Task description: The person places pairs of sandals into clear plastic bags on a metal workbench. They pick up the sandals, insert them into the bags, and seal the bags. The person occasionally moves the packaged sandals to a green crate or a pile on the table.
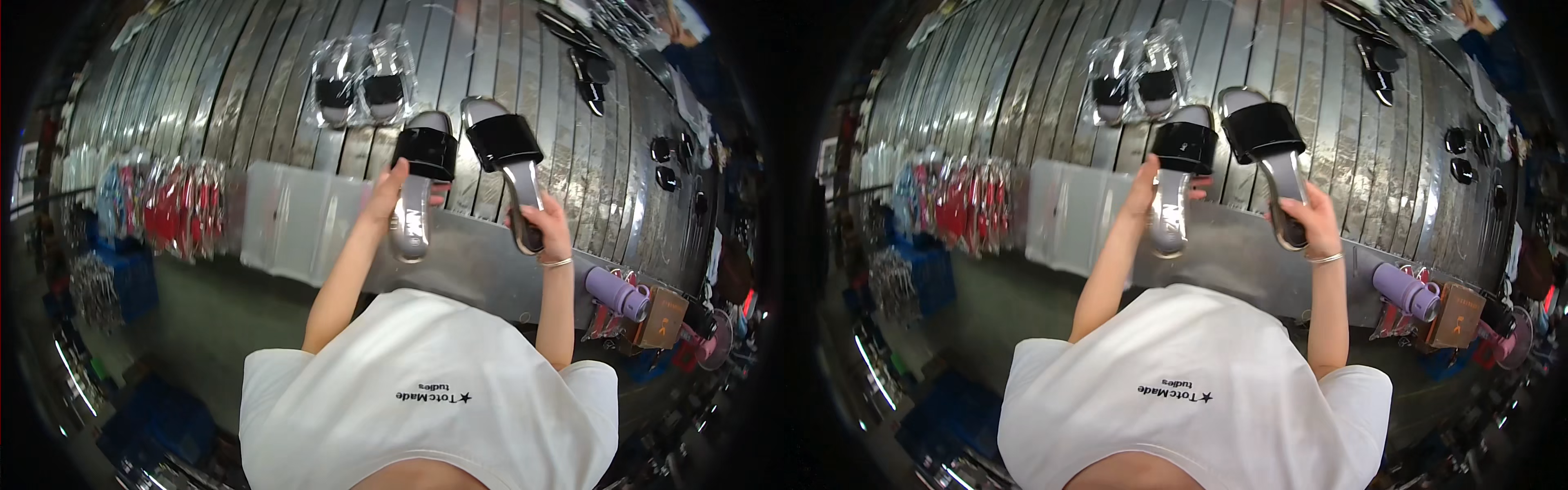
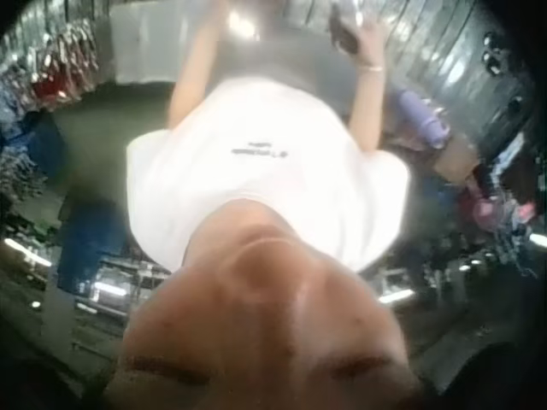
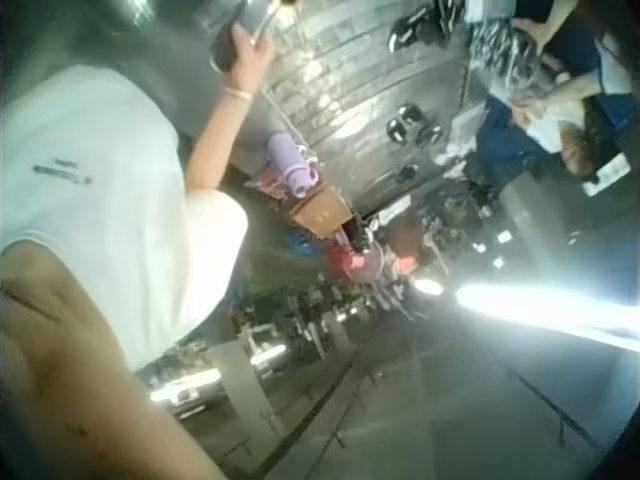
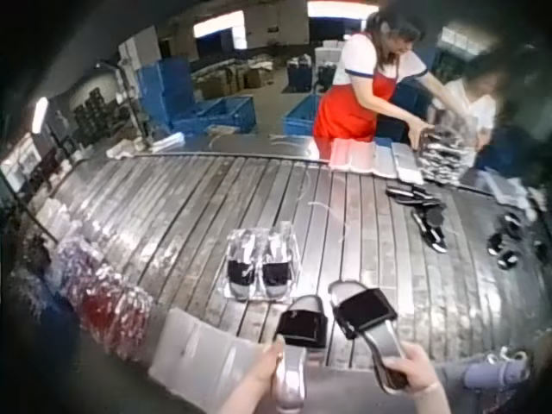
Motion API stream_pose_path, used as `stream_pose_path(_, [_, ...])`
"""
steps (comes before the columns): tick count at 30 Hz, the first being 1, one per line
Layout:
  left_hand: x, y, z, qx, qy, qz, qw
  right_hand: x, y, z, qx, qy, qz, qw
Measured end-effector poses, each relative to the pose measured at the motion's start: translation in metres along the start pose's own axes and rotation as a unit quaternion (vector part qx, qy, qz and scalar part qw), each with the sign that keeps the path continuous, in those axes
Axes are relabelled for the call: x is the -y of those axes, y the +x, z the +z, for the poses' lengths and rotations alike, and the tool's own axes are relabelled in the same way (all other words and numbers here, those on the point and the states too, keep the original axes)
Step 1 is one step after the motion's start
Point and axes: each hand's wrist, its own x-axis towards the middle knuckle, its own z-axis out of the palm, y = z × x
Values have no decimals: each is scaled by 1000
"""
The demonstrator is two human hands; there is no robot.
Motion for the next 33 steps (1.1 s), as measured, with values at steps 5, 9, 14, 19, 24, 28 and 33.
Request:
stream_pose_path(5, [73, -76, -8, -207, 47, 168, 963, -103, -11, 98, -41, -117, -32, 992])
stream_pose_path(9, [87, -109, -40, -194, -88, 254, 944, -164, 8, 126, -28, -101, -1, 994])
stream_pose_path(14, [52, -149, -181, -239, 670, 310, 631, -190, 3, 110, 42, -346, 13, 937])
stream_pose_path(19, [58, -149, -205, -353, 557, 256, 707, -206, 2, 115, -20, -518, 72, 852])
stream_pose_path(24, [4, -178, -148, -208, 669, 382, 602, -202, -13, 156, 89, -423, -8, 901])
stream_pose_path(28, [-8, -191, -117, -131, 694, 339, 622, -192, -2, 182, 33, -399, 20, 916])
stream_pose_path(33, [33, -171, -18, 100, 723, 409, 547, -175, 12, 167, 73, -276, -201, 937])
